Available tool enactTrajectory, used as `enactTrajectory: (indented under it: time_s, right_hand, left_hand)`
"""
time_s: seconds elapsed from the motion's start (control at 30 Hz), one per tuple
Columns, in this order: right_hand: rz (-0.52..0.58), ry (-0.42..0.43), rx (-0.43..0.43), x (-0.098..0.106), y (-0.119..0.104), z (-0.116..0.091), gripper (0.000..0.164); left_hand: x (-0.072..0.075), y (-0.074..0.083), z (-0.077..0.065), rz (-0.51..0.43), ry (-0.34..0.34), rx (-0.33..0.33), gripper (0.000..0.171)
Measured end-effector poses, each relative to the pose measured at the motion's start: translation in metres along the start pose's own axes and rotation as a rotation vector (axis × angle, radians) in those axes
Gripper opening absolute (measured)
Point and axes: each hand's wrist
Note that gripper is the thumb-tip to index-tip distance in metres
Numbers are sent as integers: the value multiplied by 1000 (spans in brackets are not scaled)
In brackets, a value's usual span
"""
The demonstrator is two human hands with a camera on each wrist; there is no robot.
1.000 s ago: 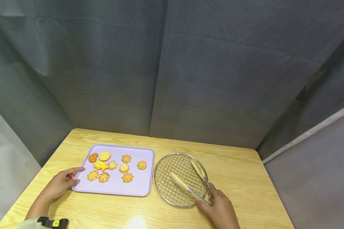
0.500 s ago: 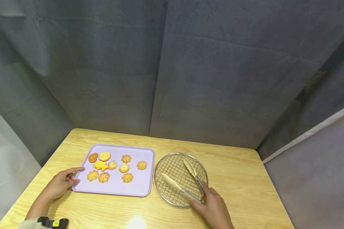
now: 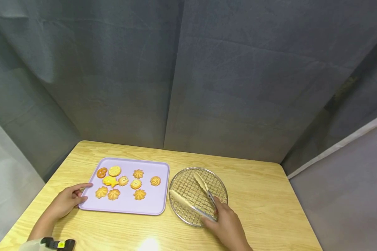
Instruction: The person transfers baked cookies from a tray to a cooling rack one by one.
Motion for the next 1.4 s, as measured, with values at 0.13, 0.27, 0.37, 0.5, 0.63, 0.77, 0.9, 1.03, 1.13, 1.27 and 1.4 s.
enactTrajectory:
  time_s: [0.13, 0.27, 0.37, 0.5, 0.63, 0.77, 0.9, 1.03, 1.13, 1.27, 1.4]
  right_hand:
    - [-16, 9, 23, -3, -4, 3, 92]
    - [-16, 14, 44, -6, -8, 5, 92]
    - [-12, 14, 57, -9, -11, 6, 89]
    - [-15, 15, 75, -11, -15, 8, 88]
    - [-12, 10, 87, -14, -19, 11, 87]
    - [-22, 10, 99, -17, -24, 15, 85]
    - [-39, 14, 114, -22, -28, 20, 85]
    - [-63, 24, 145, -25, -33, 25, 86]
    - [-77, 42, 169, -28, -35, 28, 86]
    - [-95, 66, 186, -30, -38, 31, 86]
    - [-112, 81, 209, -32, -41, 34, 85]
  left_hand:
    - [0, -1, 0, -2, -1, -5, 48]
    - [0, 0, 0, -2, 3, -7, 48]
    - [1, 0, 0, -5, 4, -7, 48]
    - [0, 0, -1, -8, 2, -9, 48]
    - [1, 0, -1, -9, 0, -11, 48]
    - [1, 0, -1, -7, 1, -14, 48]
    - [1, 0, -2, -13, -5, -10, 48]
    - [1, 0, -2, -19, -8, -3, 49]
    - [1, 1, -2, -19, -5, -1, 48]
    - [1, 2, -2, -11, -1, -4, 48]
    - [1, 3, -2, -10, -1, -3, 49]
Point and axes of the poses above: each hand's wrist, its own z-axis towards the middle knuckle, its own x-axis out of the back of the hand, y = z × x, and after that the axes turned 8 degrees about x, right-handed
